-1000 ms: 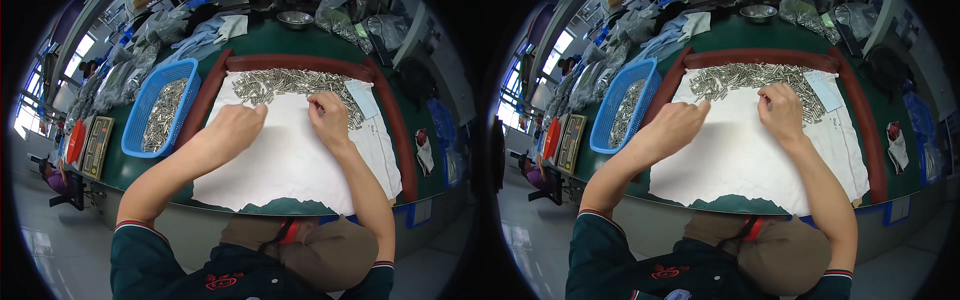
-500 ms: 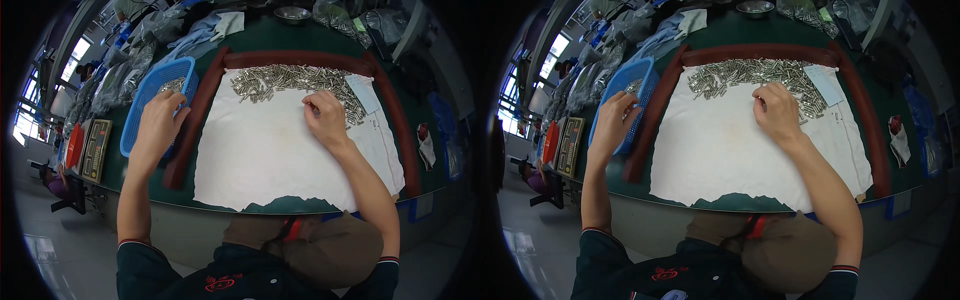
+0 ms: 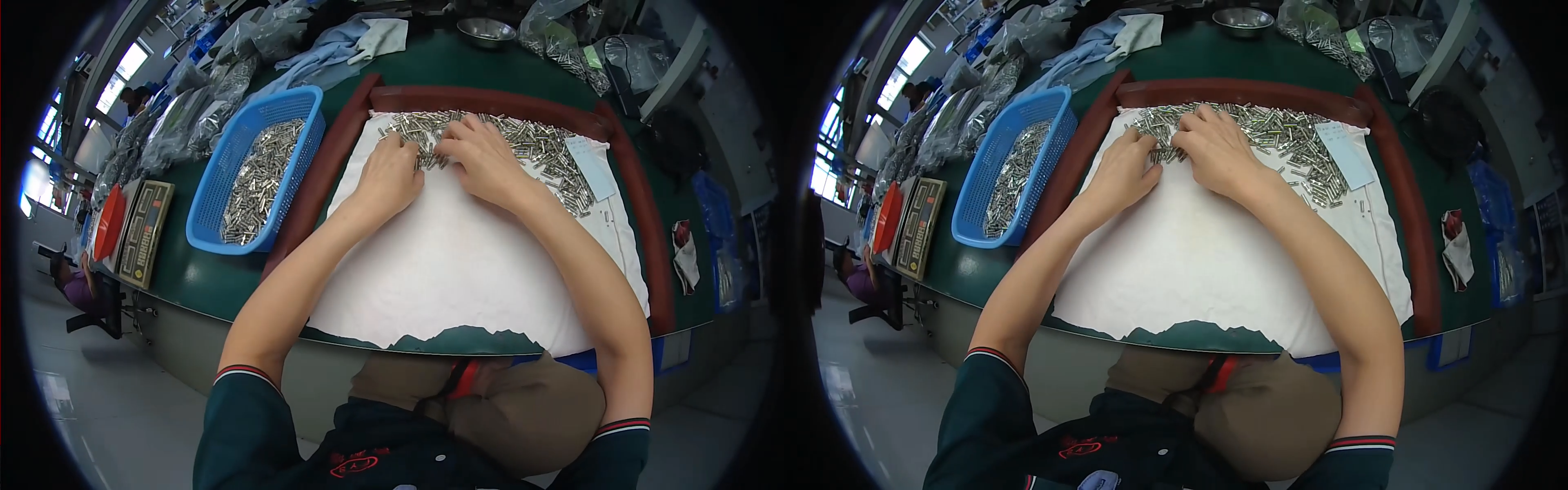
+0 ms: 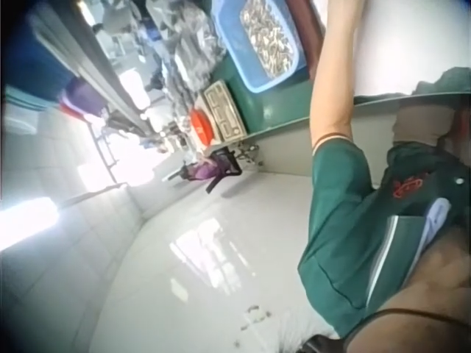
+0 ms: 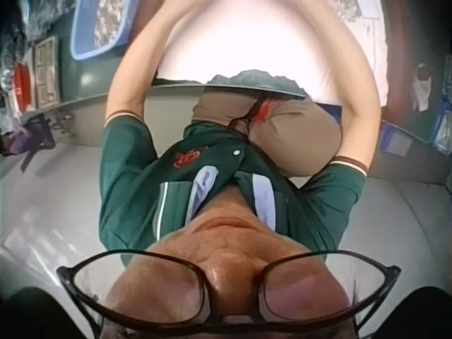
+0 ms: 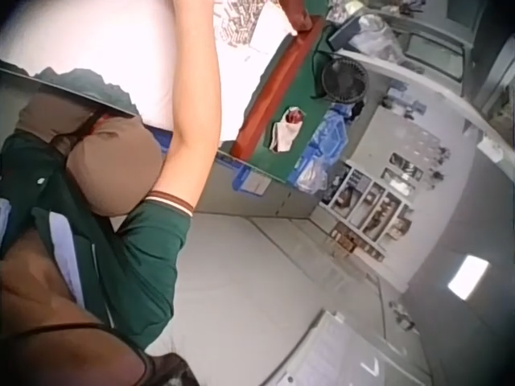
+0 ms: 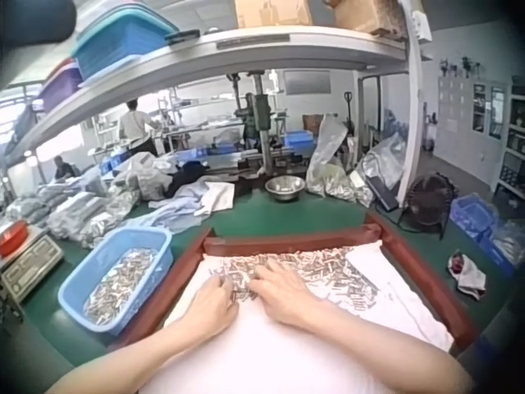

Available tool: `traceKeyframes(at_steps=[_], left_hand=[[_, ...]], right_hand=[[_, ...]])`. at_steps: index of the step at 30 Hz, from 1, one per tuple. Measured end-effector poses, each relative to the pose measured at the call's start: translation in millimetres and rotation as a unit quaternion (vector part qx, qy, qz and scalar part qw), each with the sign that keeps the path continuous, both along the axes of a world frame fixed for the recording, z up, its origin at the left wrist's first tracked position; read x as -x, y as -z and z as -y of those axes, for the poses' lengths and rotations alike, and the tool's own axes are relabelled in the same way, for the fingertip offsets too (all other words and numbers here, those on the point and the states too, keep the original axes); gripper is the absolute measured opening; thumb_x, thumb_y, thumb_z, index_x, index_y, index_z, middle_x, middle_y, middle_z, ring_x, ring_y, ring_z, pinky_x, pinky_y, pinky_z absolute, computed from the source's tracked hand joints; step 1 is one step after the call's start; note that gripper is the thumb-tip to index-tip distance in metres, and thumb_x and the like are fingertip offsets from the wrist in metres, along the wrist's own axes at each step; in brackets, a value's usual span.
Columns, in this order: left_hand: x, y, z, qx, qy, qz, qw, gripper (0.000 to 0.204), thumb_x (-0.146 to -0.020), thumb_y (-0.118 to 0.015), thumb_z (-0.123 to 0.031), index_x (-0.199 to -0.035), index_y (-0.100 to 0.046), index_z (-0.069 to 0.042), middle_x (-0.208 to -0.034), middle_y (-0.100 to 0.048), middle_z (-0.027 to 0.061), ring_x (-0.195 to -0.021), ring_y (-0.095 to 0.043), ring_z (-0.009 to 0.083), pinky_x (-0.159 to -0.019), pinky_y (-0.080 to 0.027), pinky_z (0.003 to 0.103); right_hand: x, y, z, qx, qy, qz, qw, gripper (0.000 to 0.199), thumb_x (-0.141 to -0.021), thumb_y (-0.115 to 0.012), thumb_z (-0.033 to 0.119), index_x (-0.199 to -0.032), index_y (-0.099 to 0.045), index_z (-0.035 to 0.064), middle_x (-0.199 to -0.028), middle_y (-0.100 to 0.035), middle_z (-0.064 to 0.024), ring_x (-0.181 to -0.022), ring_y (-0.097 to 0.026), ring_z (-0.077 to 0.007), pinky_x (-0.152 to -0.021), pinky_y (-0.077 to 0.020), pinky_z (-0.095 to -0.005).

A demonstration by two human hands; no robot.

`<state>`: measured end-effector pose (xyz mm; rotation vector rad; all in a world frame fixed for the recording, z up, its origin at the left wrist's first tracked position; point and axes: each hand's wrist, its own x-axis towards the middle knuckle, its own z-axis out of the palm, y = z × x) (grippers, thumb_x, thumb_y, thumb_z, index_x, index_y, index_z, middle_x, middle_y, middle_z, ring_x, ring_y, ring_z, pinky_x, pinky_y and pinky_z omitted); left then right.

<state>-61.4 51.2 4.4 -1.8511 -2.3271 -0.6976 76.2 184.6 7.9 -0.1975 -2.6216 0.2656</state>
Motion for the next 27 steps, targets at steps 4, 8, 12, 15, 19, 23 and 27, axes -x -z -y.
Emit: traceKeyframes(at_steps=[4,8,12,15,19,23,27], left_hand=[[-2.5,2.9,-7.5,0.021,-0.007,0.057,0.998,0.032,-0.079,-0.07,-0.012,-0.106,-0.064,0.004,-0.1,-0.058,0.0197,-0.095,-0.059,0.0361,-0.083,-0.047,0.044],[0.1,10.7,-9.7,-0.026,0.032,0.068,0.997,0.034,-0.079,-0.072,-0.012,-0.109,-0.065,0.003,-0.099,-0.059,0.0172,-0.093,-0.059,0.034,-0.081,-0.048,0.043],[-4.3,10.2,-9.9,-0.028,0.063,0.125,0.99,0.029,-0.081,-0.071,-0.008,-0.109,-0.067,0.0,-0.098,-0.059,0.0127,-0.092,-0.059,0.0298,-0.079,-0.048,0.04],[-8.4,9.6,-6.6,-0.04,0.12,0.137,0.982,0.026,-0.082,-0.069,-0.004,-0.108,-0.068,-0.001,-0.097,-0.059,0.0113,-0.091,-0.059,0.0281,-0.079,-0.048,0.038],[-18.6,7.9,-1.3,-0.036,0.202,0.161,0.965,0.024,-0.082,-0.069,-0.002,-0.105,-0.069,0.0,-0.099,-0.06,0.0112,-0.092,-0.059,0.0275,-0.079,-0.049,0.038],[-36.9,3.5,8.1,-0.014,0.229,0.2,0.953,0.023,-0.082,-0.069,-0.002,-0.105,-0.069,0.001,-0.103,-0.061,0.0114,-0.095,-0.06,0.0278,-0.081,-0.051,0.036],[-41.0,-1.0,13.1,0.0,0.246,0.198,0.949,0.024,-0.081,-0.068,0.0,-0.105,-0.069,0.001,-0.102,-0.061,0.0113,-0.094,-0.06,0.0276,-0.08,-0.051,0.036]], right_hand=[[17.1,-8.0,-18.1,-0.005,-0.009,0.121,0.993,0.026,-0.074,-0.07,0.006,-0.1,-0.071,0.0078,-0.107,-0.059,-0.0051,-0.107,-0.049,-0.026,-0.092,-0.0399,-0.0414],[21.1,-21.0,-14.3,-0.002,0.007,0.182,0.983,0.02,-0.074,-0.073,0.012,-0.094,-0.072,0.0086,-0.104,-0.059,-0.0049,-0.105,-0.049,-0.0255,-0.091,-0.0395,-0.0409],[6.8,-10.8,-13.3,-0.002,0.007,0.156,0.988,0.016,-0.076,-0.072,0.012,-0.092,-0.071,0.0081,-0.099,-0.06,-0.005,-0.103,-0.05,-0.0252,-0.091,-0.0394,-0.041],[-11.7,-11.1,-1.1,0.018,0.016,0.11,0.994,0.013,-0.079,-0.068,0.006,-0.091,-0.072,0.0026,-0.094,-0.064,-0.0092,-0.102,-0.053,-0.0272,-0.091,-0.0417,-0.0399],[-41.2,-14.7,14.0,0.029,0.014,0.101,0.994,0.013,-0.078,-0.069,0.006,-0.09,-0.071,0.0024,-0.089,-0.062,-0.0087,-0.096,-0.054,-0.0271,-0.088,-0.0429,-0.0394],[-70.6,-12.8,27.9,0.041,0.018,0.088,0.995,0.008,-0.077,-0.069,0.007,-0.085,-0.069,0.0035,-0.084,-0.059,-0.0069,-0.091,-0.053,-0.026,-0.082,-0.0427,-0.0387],[-87.6,-14.4,35.3,0.065,0.02,0.08,0.994,0.008,-0.076,-0.07,0.007,-0.084,-0.068,0.0041,-0.083,-0.058,-0.0062,-0.09,-0.053,-0.0251,-0.08,-0.0428,-0.0379]])
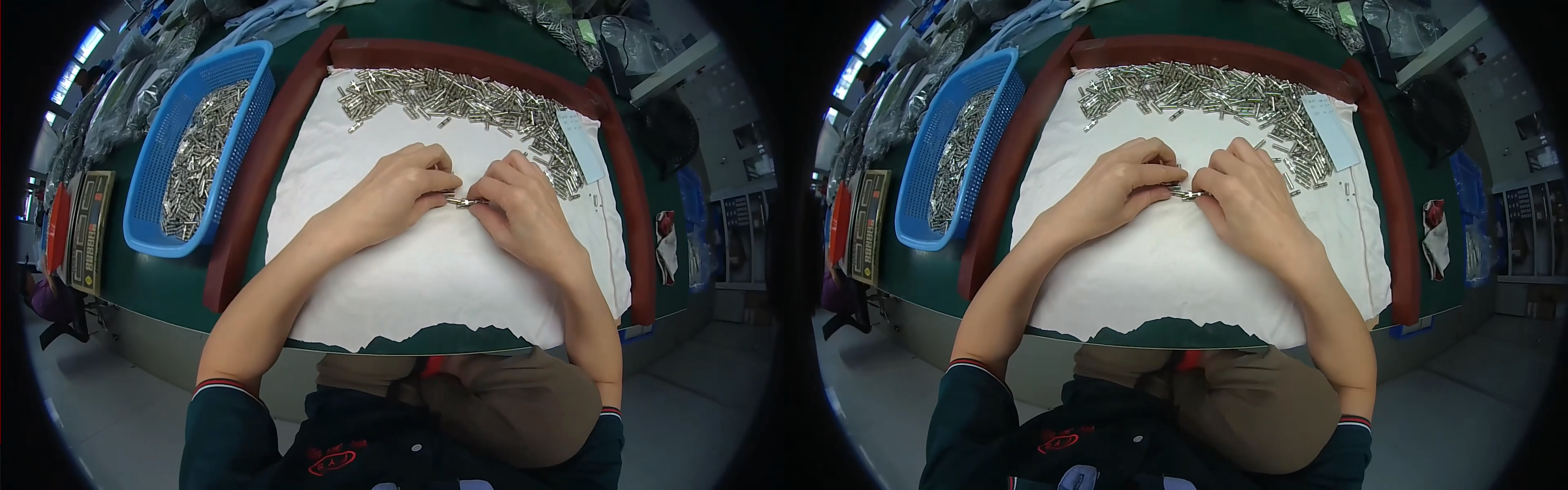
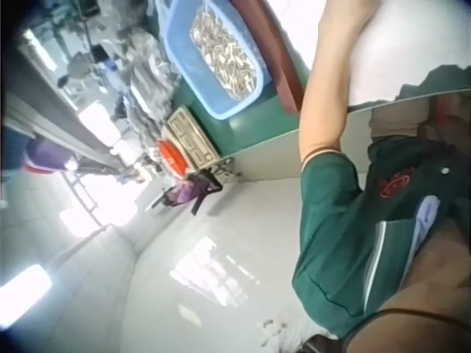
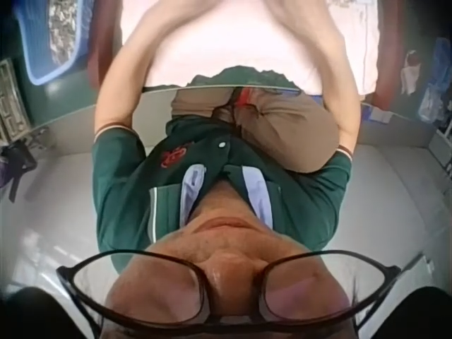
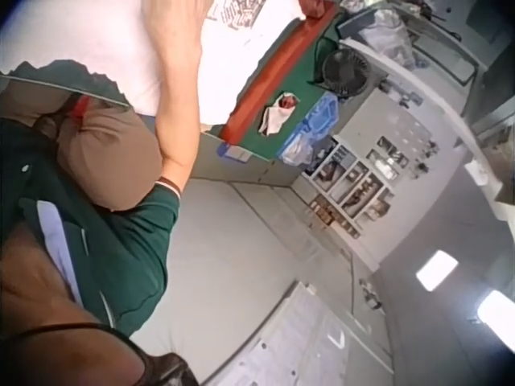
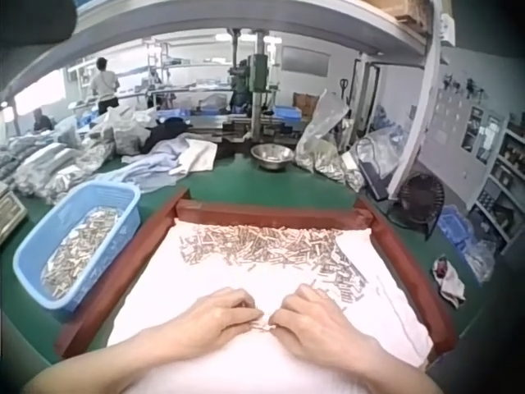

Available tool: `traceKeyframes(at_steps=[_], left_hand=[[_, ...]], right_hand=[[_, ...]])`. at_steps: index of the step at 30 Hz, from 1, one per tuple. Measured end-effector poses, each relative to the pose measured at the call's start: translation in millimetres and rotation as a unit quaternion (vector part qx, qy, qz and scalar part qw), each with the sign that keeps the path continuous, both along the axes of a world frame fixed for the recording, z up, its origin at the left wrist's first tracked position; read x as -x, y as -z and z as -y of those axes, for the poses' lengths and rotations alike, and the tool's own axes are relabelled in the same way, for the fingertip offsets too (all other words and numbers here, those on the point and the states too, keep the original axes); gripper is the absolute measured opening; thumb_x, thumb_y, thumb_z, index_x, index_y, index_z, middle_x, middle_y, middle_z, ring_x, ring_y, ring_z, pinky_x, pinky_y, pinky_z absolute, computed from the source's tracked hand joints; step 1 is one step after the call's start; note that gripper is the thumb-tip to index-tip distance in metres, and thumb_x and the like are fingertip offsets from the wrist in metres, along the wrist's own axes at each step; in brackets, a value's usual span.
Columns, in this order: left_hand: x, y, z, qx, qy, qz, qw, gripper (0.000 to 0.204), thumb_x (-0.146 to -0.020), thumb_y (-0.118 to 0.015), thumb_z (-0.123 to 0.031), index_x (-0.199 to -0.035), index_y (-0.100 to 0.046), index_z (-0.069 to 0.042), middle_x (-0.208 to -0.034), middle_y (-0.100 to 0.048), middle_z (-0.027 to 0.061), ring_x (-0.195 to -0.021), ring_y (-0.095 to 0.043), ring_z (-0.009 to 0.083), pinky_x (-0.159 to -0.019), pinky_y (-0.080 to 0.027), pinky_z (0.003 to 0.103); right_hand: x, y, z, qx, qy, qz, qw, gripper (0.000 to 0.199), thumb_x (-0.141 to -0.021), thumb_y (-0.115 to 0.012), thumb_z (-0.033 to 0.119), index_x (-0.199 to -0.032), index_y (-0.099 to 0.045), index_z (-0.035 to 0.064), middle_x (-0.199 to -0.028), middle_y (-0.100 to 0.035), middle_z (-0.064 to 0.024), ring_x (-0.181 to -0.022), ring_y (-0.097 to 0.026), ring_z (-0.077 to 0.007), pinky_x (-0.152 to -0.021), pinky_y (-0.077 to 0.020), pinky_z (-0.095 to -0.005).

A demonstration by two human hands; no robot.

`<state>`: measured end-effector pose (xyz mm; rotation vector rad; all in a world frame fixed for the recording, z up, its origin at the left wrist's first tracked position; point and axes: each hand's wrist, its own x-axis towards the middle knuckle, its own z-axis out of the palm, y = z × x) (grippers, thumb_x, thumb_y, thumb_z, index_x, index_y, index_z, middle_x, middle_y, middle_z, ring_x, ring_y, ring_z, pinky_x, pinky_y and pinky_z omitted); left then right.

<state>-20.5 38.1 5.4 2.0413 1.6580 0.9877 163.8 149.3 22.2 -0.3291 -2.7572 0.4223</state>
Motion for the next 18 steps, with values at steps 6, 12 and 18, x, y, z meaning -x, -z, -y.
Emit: traceKeyframes(at_steps=[6,12,18], left_hand=[[-1.3,5.4,1.7,-0.024,-0.011,0.007,1.0,0.025,-0.08,-0.067,0.002,-0.105,-0.07,0.001,-0.101,-0.061,0.0114,-0.094,-0.061,0.0271,-0.079,-0.052,0.036],[-2.9,7.3,0.4,-0.035,-0.01,0.011,0.999,0.025,-0.081,-0.066,0.004,-0.106,-0.069,0.001,-0.1,-0.061,0.0116,-0.092,-0.061,0.0264,-0.078,-0.051,0.035],[1.8,-3.8,10.6,-0.015,-0.069,0.036,0.997,0.022,-0.082,-0.061,0.003,-0.103,-0.067,0.003,-0.097,-0.061,0.013,-0.086,-0.062,0.0255,-0.076,-0.051,0.034]], right_hand=[[-1.6,1.2,10.4,0.004,-0.037,0.002,0.999,0.008,-0.075,-0.07,0.006,-0.082,-0.067,0.0045,-0.082,-0.058,-0.005,-0.088,-0.052,-0.0244,-0.078,-0.0428,-0.0366],[6.5,6.7,23.5,-0.056,-0.034,-0.053,0.996,0.012,-0.071,-0.072,0.007,-0.08,-0.066,0.0029,-0.084,-0.058,-0.0058,-0.089,-0.053,-0.0243,-0.076,-0.043,-0.0358],[-0.3,0.9,8.0,0.037,0.011,-0.075,0.996,0.007,-0.071,-0.071,0.005,-0.077,-0.069,0.0037,-0.077,-0.061,-0.0049,-0.082,-0.055,-0.0246,-0.072,-0.0443,-0.0362]])
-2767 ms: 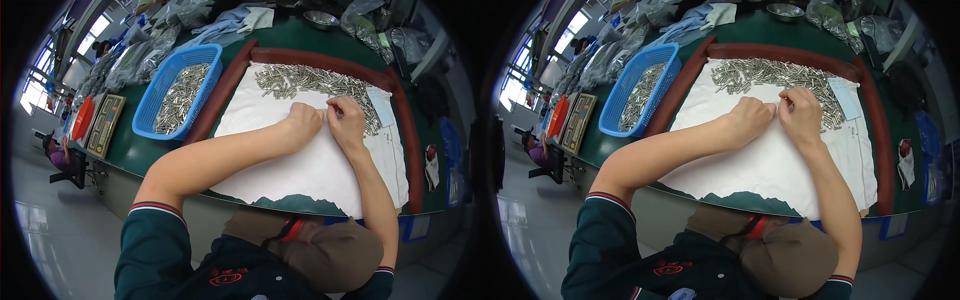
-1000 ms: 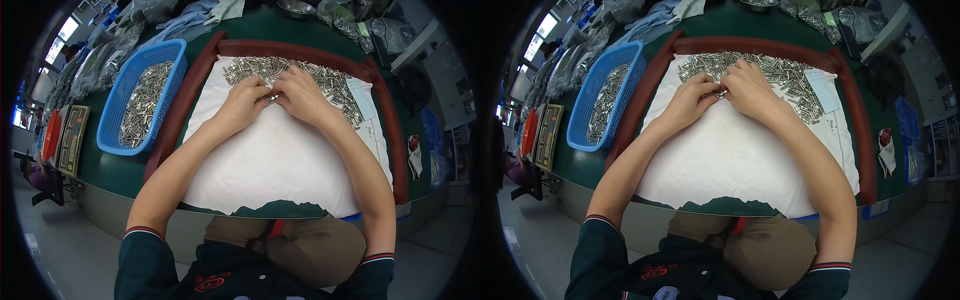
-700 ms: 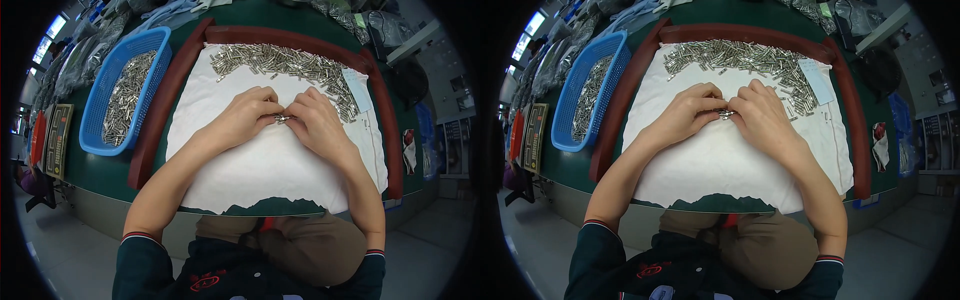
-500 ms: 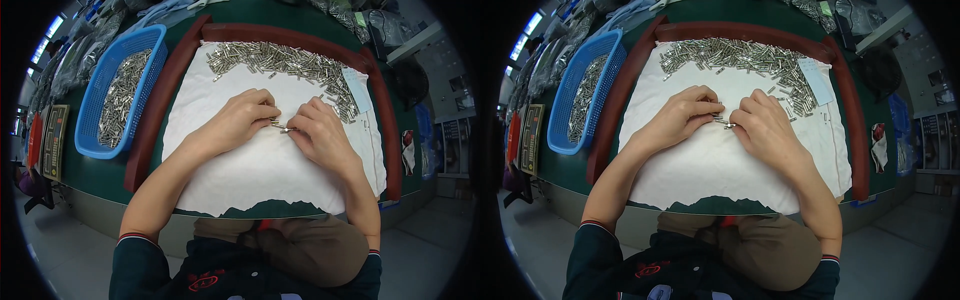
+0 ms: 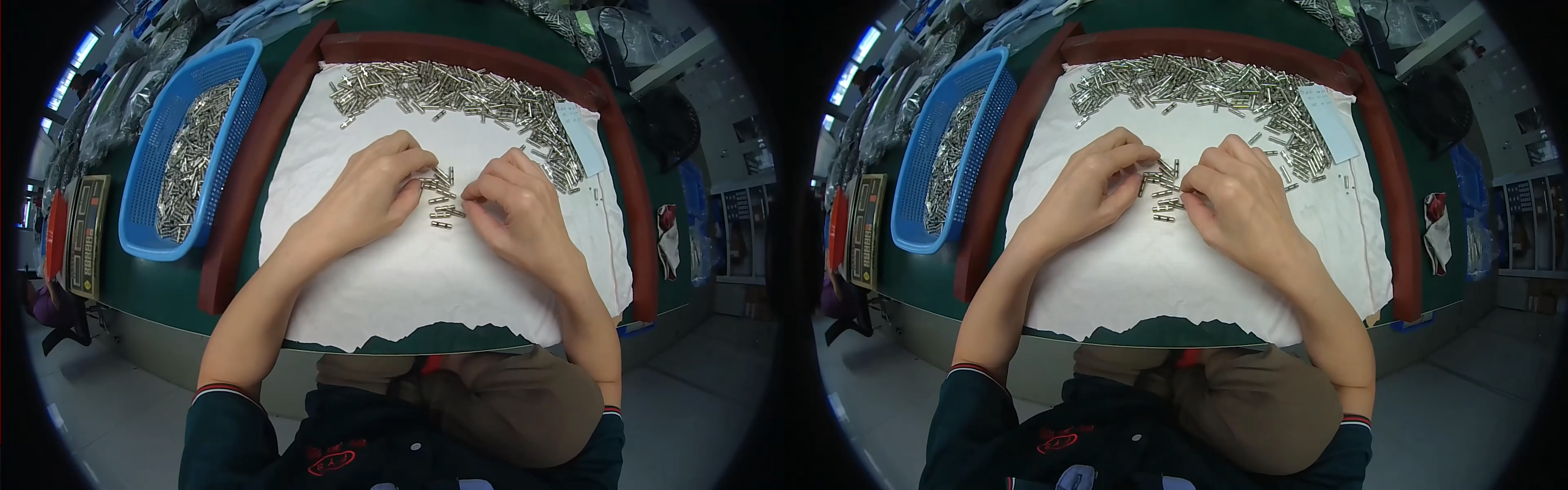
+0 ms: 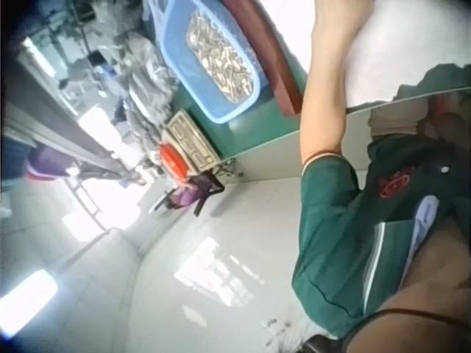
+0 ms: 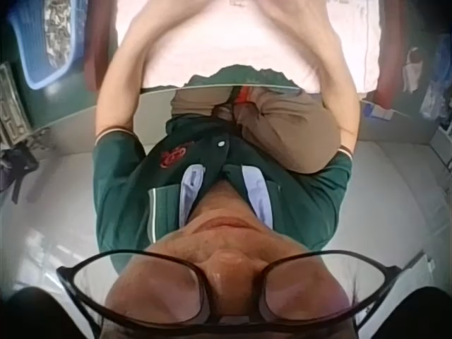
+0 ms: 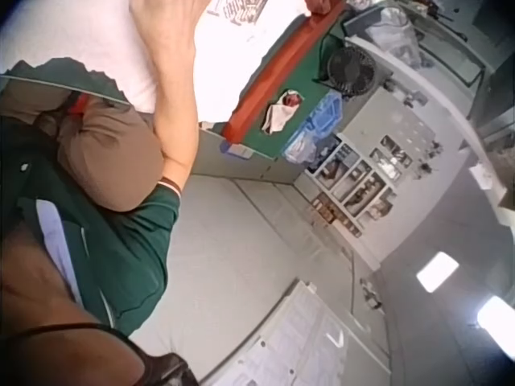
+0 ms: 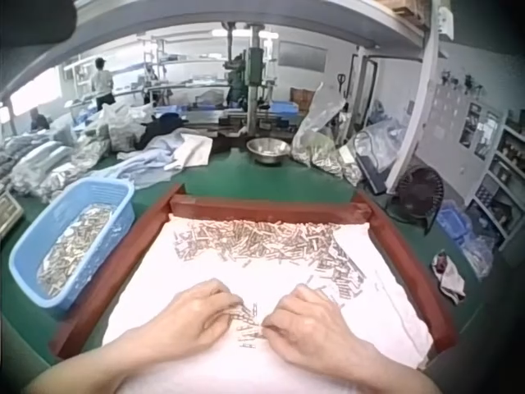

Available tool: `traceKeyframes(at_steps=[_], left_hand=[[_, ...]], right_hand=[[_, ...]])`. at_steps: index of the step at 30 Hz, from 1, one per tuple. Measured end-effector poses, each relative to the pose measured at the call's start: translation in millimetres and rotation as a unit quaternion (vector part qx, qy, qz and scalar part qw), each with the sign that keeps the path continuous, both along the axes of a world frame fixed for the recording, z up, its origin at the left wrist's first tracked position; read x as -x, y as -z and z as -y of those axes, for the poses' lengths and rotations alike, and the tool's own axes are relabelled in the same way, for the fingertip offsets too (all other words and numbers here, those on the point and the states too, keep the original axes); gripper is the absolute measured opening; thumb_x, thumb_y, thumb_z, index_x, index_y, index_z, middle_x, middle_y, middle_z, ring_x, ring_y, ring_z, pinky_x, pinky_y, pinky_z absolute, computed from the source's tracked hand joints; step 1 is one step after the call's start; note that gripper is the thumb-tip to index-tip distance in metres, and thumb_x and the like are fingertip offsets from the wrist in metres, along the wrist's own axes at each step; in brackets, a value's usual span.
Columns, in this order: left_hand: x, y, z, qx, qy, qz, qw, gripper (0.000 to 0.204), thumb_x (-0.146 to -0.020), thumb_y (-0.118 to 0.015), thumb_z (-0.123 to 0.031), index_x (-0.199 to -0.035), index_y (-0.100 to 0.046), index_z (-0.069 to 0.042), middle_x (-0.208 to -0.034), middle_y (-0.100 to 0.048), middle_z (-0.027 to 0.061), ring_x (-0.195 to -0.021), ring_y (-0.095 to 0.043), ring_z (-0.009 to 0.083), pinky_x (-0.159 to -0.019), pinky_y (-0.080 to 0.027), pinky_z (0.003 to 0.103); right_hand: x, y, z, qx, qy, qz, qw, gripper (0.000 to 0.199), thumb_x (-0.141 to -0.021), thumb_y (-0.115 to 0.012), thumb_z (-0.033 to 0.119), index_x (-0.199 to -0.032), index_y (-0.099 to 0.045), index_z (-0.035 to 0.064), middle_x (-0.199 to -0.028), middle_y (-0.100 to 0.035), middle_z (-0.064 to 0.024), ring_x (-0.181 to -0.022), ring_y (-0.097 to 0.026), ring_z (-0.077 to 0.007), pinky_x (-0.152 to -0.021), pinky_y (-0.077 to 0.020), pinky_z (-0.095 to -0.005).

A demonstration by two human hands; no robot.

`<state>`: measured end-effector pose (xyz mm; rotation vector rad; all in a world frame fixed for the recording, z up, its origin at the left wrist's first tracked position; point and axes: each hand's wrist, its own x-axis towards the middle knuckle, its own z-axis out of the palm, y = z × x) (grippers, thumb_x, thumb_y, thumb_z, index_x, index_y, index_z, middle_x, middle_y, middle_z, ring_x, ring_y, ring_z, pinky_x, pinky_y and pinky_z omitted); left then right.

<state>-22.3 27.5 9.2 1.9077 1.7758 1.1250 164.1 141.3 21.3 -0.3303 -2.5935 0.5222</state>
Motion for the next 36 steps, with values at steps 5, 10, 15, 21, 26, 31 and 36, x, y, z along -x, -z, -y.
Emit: traceKeyframes(at_steps=[5,10,15,21,26,31,36], left_hand=[[-2.9,-4.2,2.1,0.076,-0.047,-0.017,0.996,0.02,-0.08,-0.067,-0.007,-0.096,-0.066,0.004,-0.089,-0.061,0.0131,-0.081,-0.062,0.0245,-0.074,-0.051,0.034],[-3.9,2.6,0.0,0.064,-0.064,-0.025,0.996,0.015,-0.08,-0.067,-0.006,-0.092,-0.065,0.004,-0.087,-0.061,0.0131,-0.08,-0.062,0.0245,-0.072,-0.051,0.034],[-3.8,3.0,-1.1,0.06,-0.074,-0.041,0.995,0.012,-0.08,-0.066,-0.004,-0.09,-0.065,0.003,-0.086,-0.062,0.0129,-0.078,-0.063,0.0247,-0.07,-0.051,0.034],[0.9,2.5,-1.6,0.043,-0.061,-0.059,0.995,0.01,-0.078,-0.067,-0.001,-0.087,-0.066,0.004,-0.083,-0.063,0.0123,-0.074,-0.063,0.0249,-0.068,-0.051,0.035],[9.7,12.5,-9.4,0.009,-0.138,-0.05,0.989,0.008,-0.08,-0.067,-0.001,-0.087,-0.067,0.004,-0.082,-0.063,0.0117,-0.073,-0.063,0.0233,-0.067,-0.05,0.034],[-0.2,19.0,-24.4,-0.014,-0.115,-0.033,0.993,0.009,-0.081,-0.068,-0.001,-0.089,-0.068,0.003,-0.084,-0.063,0.0122,-0.075,-0.062,0.0243,-0.069,-0.05,0.034],[-1.7,17.7,-22.4,-0.027,-0.059,-0.026,0.998,0.014,-0.084,-0.064,0.0,-0.096,-0.069,0.003,-0.087,-0.062,0.0132,-0.078,-0.062,0.0261,-0.071,-0.05,0.035]], right_hand=[[8.4,11.5,-5.9,0.011,0.044,-0.021,0.999,0.006,-0.074,-0.071,0.008,-0.076,-0.069,0.0032,-0.074,-0.062,-0.0055,-0.079,-0.055,-0.0247,-0.072,-0.0445,-0.037],[21.6,15.6,-2.8,0.026,0.115,0.006,0.993,0.012,-0.076,-0.073,0.015,-0.075,-0.07,0.0031,-0.074,-0.065,-0.0066,-0.078,-0.056,-0.0252,-0.071,-0.0448,-0.0379],[30.1,15.8,-3.1,0.014,0.114,0.024,0.993,0.013,-0.075,-0.073,0.015,-0.079,-0.071,0.0026,-0.076,-0.066,-0.0064,-0.079,-0.057,-0.0225,-0.07,-0.0464,-0.036],[35.0,9.8,-10.3,0.014,0.087,0.053,0.995,0.012,-0.075,-0.072,0.014,-0.08,-0.073,0.0033,-0.076,-0.066,-0.0085,-0.083,-0.058,-0.0268,-0.074,-0.0461,-0.0399],[32.6,6.8,-16.8,0.036,0.057,0.053,0.996,0.013,-0.075,-0.072,0.014,-0.082,-0.074,0.0029,-0.075,-0.066,-0.0086,-0.083,-0.056,-0.0264,-0.076,-0.0467,-0.0389],[32.3,9.0,-15.9,0.059,0.027,0.043,0.997,0.01,-0.077,-0.071,0.011,-0.082,-0.074,0.0029,-0.073,-0.064,-0.008,-0.083,-0.055,-0.0256,-0.077,-0.0464,-0.038],[23.8,7.0,-16.7,0.114,0.061,0.016,0.991,0.009,-0.078,-0.069,0.009,-0.082,-0.073,0.0024,-0.075,-0.064,-0.0069,-0.083,-0.055,-0.024,-0.076,-0.0466,-0.0367]])
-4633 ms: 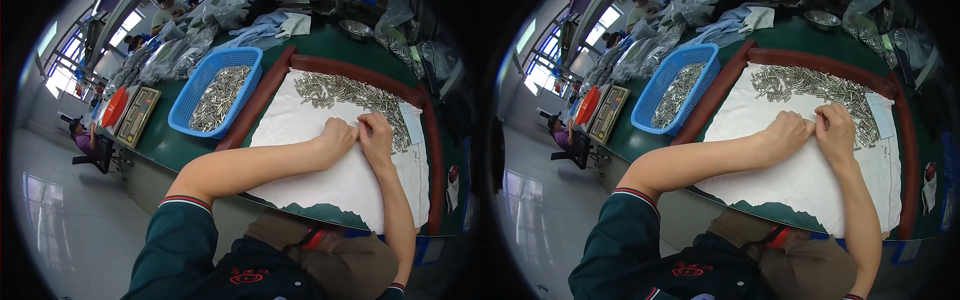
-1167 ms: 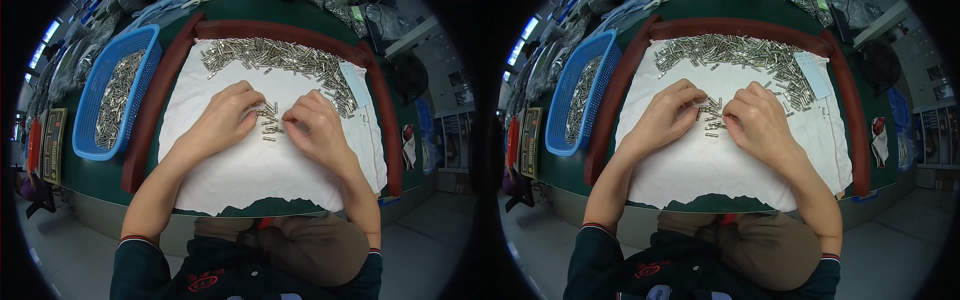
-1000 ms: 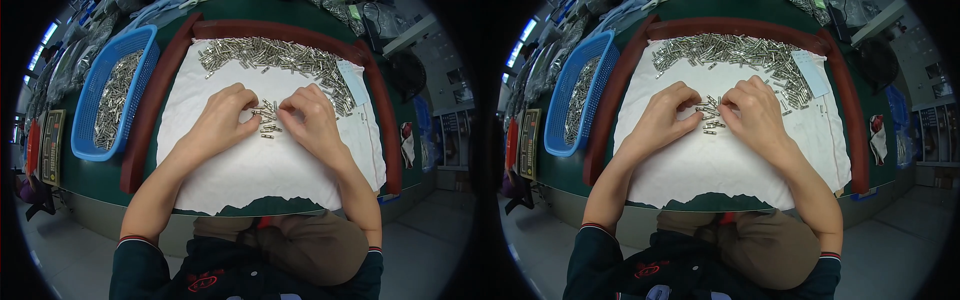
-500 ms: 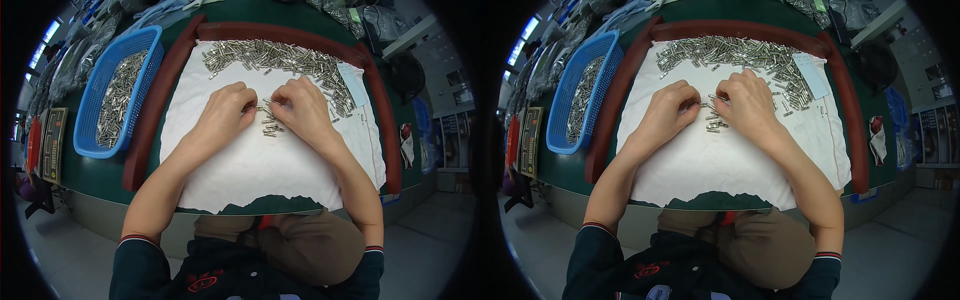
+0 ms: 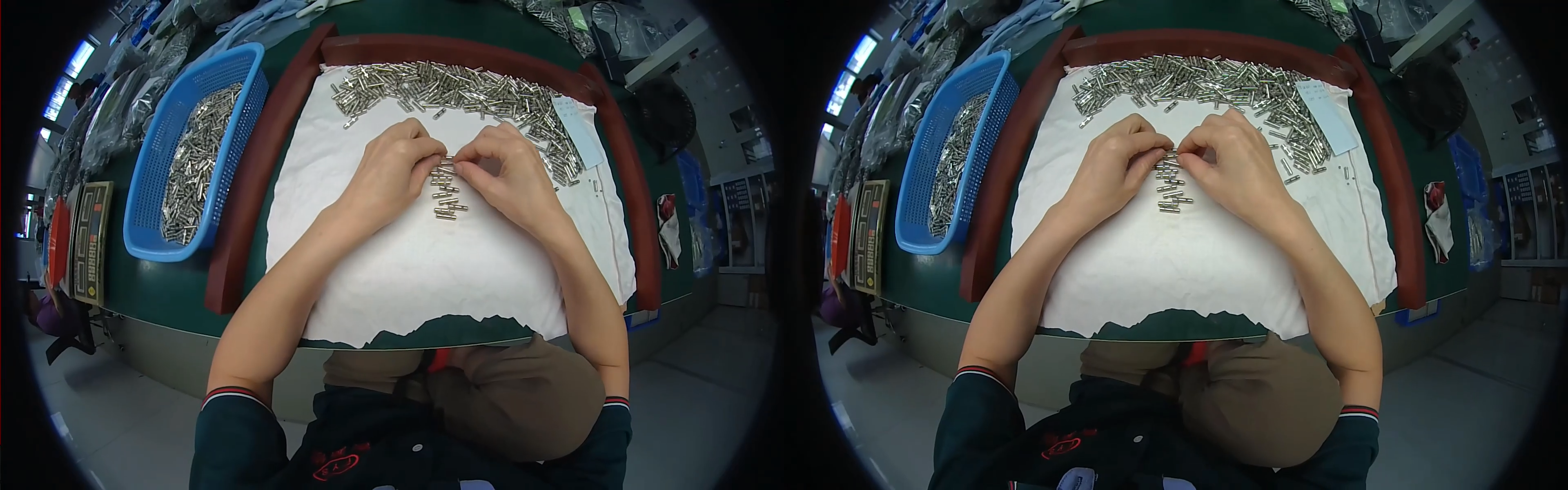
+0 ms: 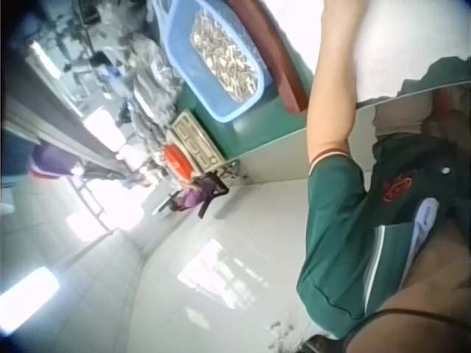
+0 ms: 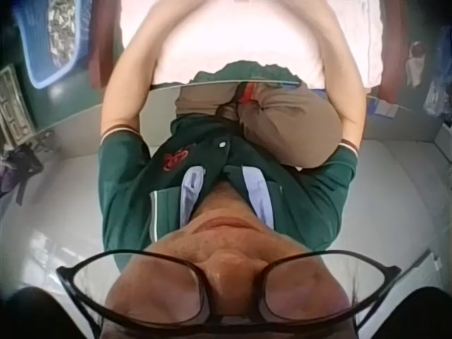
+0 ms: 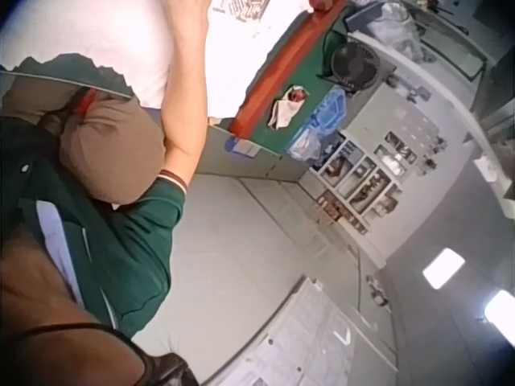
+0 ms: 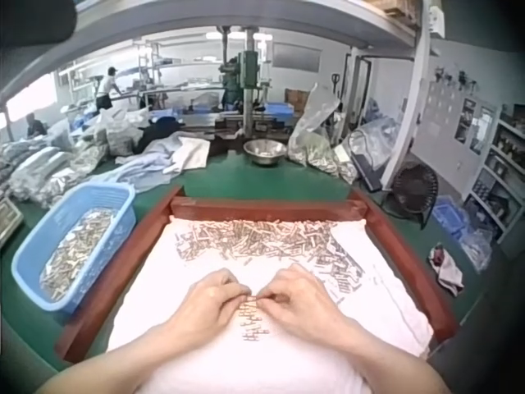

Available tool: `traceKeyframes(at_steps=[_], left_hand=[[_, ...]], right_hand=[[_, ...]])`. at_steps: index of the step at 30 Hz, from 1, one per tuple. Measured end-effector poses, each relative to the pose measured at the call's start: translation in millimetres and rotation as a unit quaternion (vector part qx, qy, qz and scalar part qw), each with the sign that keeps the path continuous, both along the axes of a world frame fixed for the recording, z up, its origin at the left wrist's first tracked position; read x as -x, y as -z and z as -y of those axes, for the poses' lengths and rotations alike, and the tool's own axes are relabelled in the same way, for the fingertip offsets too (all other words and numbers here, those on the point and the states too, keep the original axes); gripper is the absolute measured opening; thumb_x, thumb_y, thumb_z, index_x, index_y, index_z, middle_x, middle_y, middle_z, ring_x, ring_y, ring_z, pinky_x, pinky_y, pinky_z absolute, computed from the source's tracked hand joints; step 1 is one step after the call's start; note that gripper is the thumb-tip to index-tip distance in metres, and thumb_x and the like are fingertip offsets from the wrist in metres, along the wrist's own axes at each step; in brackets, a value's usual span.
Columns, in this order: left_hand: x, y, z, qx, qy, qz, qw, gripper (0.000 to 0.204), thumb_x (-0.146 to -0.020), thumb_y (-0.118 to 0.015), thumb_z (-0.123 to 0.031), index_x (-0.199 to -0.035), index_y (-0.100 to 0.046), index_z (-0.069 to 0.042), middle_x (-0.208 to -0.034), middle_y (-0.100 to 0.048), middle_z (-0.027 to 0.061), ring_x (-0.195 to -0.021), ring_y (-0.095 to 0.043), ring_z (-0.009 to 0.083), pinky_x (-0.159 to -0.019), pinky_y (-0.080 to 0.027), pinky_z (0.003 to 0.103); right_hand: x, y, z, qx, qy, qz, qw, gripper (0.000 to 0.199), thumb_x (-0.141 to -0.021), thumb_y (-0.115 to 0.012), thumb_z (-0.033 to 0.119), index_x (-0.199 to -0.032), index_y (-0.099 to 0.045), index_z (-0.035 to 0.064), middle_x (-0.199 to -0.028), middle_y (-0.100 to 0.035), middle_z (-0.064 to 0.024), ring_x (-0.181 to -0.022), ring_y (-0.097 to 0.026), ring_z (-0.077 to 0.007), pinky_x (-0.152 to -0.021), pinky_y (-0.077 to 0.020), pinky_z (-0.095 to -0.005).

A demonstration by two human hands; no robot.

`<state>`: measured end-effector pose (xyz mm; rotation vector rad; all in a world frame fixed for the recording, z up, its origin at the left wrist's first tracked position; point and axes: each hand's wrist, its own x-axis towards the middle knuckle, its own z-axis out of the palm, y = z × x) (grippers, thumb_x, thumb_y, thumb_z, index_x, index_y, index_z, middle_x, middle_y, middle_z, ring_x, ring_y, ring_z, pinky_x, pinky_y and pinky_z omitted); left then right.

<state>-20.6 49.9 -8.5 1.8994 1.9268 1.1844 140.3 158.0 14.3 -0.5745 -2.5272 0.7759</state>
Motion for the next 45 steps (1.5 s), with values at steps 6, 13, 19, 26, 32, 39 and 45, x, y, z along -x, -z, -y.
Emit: traceKeyframes(at_steps=[6,13,19,26,32,39,45], left_hand=[[3.5,-3.3,5.0,0.003,0.004,0.028,1.0,0.015,-0.085,-0.062,0.001,-0.097,-0.07,0.003,-0.09,-0.063,0.0143,-0.079,-0.063,0.0265,-0.073,-0.05,0.036],[1.6,-1.7,2.5,0.034,-0.027,0.0,0.999,0.008,-0.084,-0.064,0.0,-0.091,-0.068,0.003,-0.087,-0.063,0.0131,-0.075,-0.063,0.0245,-0.069,-0.05,0.034],[-3.3,0.4,0.6,0.005,-0.019,0.011,1.0,0.009,-0.084,-0.063,0.003,-0.091,-0.068,0.003,-0.086,-0.063,0.0132,-0.073,-0.063,0.0246,-0.067,-0.05,0.033],[1.3,5.6,10.6,-0.042,-0.04,-0.095,0.994,0.012,-0.078,-0.059,0.006,-0.089,-0.062,0.001,-0.085,-0.057,0.0131,-0.078,-0.058,0.0287,-0.068,-0.048,0.037],[-6.8,7.2,3.1,-0.06,-0.048,-0.118,0.99,0.009,-0.076,-0.059,0.004,-0.084,-0.058,0.0,-0.082,-0.054,0.0122,-0.078,-0.055,0.0291,-0.067,-0.045,0.04],[-12.0,5.1,10.3,-0.065,-0.052,-0.144,0.986,0.018,-0.076,-0.06,0.004,-0.092,-0.056,-0.003,-0.083,-0.053,0.0113,-0.081,-0.054,0.0288,-0.071,-0.042,0.04],[-25.7,7.0,15.9,-0.009,-0.069,-0.214,0.974,0.021,-0.076,-0.06,0.003,-0.094,-0.051,-0.005,-0.085,-0.051,0.0104,-0.082,-0.052,0.0275,-0.072,-0.038,0.039]], right_hand=[[-6.0,2.4,0.7,-0.004,0.01,0.016,1.0,0.009,-0.077,-0.068,0.009,-0.082,-0.072,0.0015,-0.078,-0.066,-0.0072,-0.084,-0.055,-0.0246,-0.078,-0.0471,-0.0368],[1.6,12.3,-0.1,-0.049,0.05,-0.011,0.997,0.009,-0.078,-0.068,0.009,-0.082,-0.072,0.0023,-0.079,-0.066,-0.0081,-0.085,-0.055,-0.0263,-0.078,-0.0462,-0.0385],[8.4,20.8,-4.8,-0.077,0.04,-0.03,0.996,0.008,-0.079,-0.067,0.008,-0.083,-0.071,0.0034,-0.079,-0.064,-0.0089,-0.085,-0.054,-0.0271,-0.077,-0.0453,-0.039],[-0.8,21.2,3.7,-0.144,0.05,-0.05,0.987,0.003,-0.077,-0.068,0.009,-0.079,-0.07,0.0065,-0.076,-0.06,-0.0045,-0.085,-0.053,-0.0245,-0.074,-0.0408,-0.0385],[4.8,25.0,10.3,-0.18,0.049,-0.046,0.981,0.004,-0.073,-0.07,0.009,-0.075,-0.066,0.0071,-0.076,-0.058,-0.0033,-0.084,-0.053,-0.0237,-0.072,-0.0393,-0.0378],[-10.4,23.8,13.2,-0.28,0.067,-0.067,0.955,0.012,-0.07,-0.068,0.004,-0.078,-0.059,0.0072,-0.078,-0.057,-0.0036,-0.081,-0.053,-0.0236,-0.075,-0.0384,-0.0374],[-4.2,24.9,22.7,-0.317,0.068,-0.053,0.944,0.016,-0.068,-0.066,0.002,-0.078,-0.056,0.008,-0.077,-0.054,-0.0049,-0.08,-0.053,-0.025,-0.076,-0.0376,-0.0394]])
